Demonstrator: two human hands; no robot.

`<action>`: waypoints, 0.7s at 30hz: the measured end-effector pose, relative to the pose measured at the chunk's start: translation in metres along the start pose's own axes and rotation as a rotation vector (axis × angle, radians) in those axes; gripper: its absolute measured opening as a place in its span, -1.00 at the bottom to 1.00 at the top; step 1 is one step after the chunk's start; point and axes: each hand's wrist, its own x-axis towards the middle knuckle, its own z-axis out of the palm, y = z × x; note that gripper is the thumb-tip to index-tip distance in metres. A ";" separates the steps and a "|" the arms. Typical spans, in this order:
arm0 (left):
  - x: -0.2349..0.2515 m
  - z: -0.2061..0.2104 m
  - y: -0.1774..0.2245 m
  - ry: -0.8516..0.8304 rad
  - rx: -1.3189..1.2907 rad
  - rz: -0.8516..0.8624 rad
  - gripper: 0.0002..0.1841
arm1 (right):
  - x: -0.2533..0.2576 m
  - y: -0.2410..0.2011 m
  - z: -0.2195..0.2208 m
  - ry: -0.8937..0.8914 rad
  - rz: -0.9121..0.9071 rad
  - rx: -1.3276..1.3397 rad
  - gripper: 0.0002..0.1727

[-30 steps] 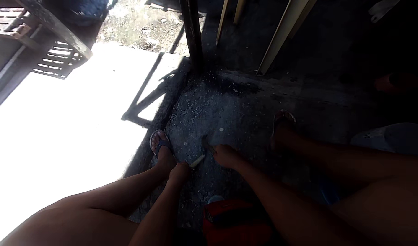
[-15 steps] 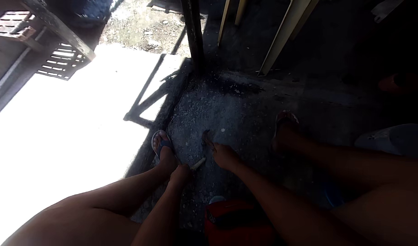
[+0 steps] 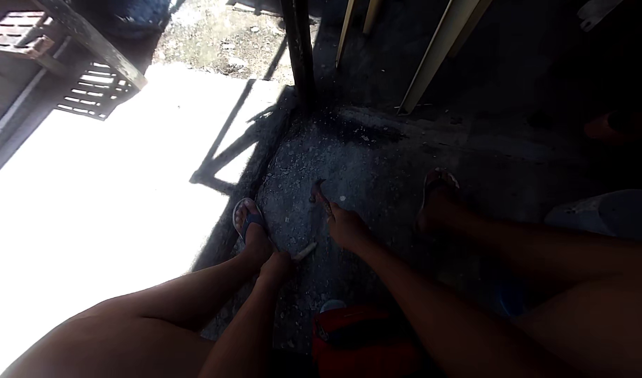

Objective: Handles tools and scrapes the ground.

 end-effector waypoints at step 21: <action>0.012 0.008 0.005 -0.025 -0.044 0.005 -0.50 | -0.001 -0.006 -0.001 -0.075 -0.020 -0.048 -0.53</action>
